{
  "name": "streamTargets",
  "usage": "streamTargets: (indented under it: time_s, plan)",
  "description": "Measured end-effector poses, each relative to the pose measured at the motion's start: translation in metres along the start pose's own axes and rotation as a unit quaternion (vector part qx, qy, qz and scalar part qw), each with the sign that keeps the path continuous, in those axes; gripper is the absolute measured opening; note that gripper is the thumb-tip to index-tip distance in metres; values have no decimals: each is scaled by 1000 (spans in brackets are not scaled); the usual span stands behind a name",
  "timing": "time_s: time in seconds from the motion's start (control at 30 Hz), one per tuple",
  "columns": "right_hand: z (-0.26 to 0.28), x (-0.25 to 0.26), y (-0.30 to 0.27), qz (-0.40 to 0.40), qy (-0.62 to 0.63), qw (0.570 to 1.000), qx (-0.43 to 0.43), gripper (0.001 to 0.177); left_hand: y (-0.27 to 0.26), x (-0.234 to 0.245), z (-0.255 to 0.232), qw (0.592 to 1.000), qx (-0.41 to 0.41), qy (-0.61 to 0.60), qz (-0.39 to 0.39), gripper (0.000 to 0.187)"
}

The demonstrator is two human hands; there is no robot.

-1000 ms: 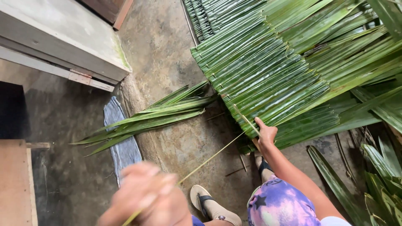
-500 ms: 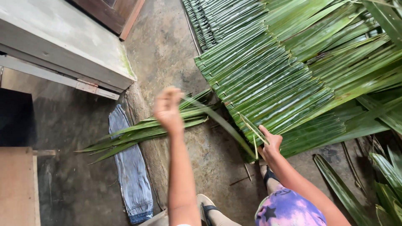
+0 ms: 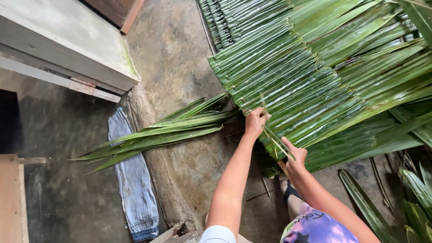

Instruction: Weaving palm leaves over a wooden stick to create a mat or roofing section.

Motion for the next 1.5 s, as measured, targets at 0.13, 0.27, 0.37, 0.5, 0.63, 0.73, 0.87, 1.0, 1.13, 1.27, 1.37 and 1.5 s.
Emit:
streamTargets:
  time_s: [0.13, 0.27, 0.37, 0.5, 0.63, 0.73, 0.87, 1.0, 1.13, 1.27, 1.37, 1.5]
  plan:
    - [21, 1, -33, -5, -6, 1000, 2, 53, -16, 13, -25, 1000, 11, -16, -19, 10]
    - [2, -2, -9, -1, 0, 999, -33, 60, -24, 10, -34, 1000, 6, -8, -3, 15]
    - [11, -3, -15, -2, -4, 1000, -25, 59, -20, -2, -31, 997, -47, 67, 3, 17]
    - [8, -1, -11, -1, 3, 1000, -16, 53, -21, -10, -33, 986, -109, 123, -28, 19]
    - [13, -2, -17, -4, 17, 1000, -14, 49, -17, -37, -2, 968, -175, 168, -72, 22]
    - [11, -3, -9, -1, 12, 1000, -22, 47, -18, -37, -11, 956, -193, 195, -103, 24]
    - [30, -7, -43, -10, -2, 999, -49, 53, -16, -30, -16, 950, -202, 214, -100, 27]
    - [60, -9, -89, 10, 5, 998, -59, 80, -25, -23, -30, 943, -226, 207, -128, 24]
    - [18, -23, -19, 20, 83, 996, -22, 55, -57, 17, -67, 936, -266, 158, -170, 18]
    - [-18, -27, 36, 15, 130, 990, -45, 74, -136, 67, -100, 909, -288, 85, -289, 10]
    - [-26, -25, 60, 7, 101, 995, -18, 73, -169, 48, -102, 913, -303, 84, -259, 20]
    - [-7, -28, 34, 17, 67, 998, 8, 50, -175, 20, -102, 915, -317, 116, -222, 31]
Point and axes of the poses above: each hand's wrist, its own y-axis towards the middle knuckle, its own x-axis out of the back of the hand, z = x × y, the point moved 10 cm from there along y, towards the middle knuckle, and after that the axes turned 1 degree about -x, right-handed, at the moved point
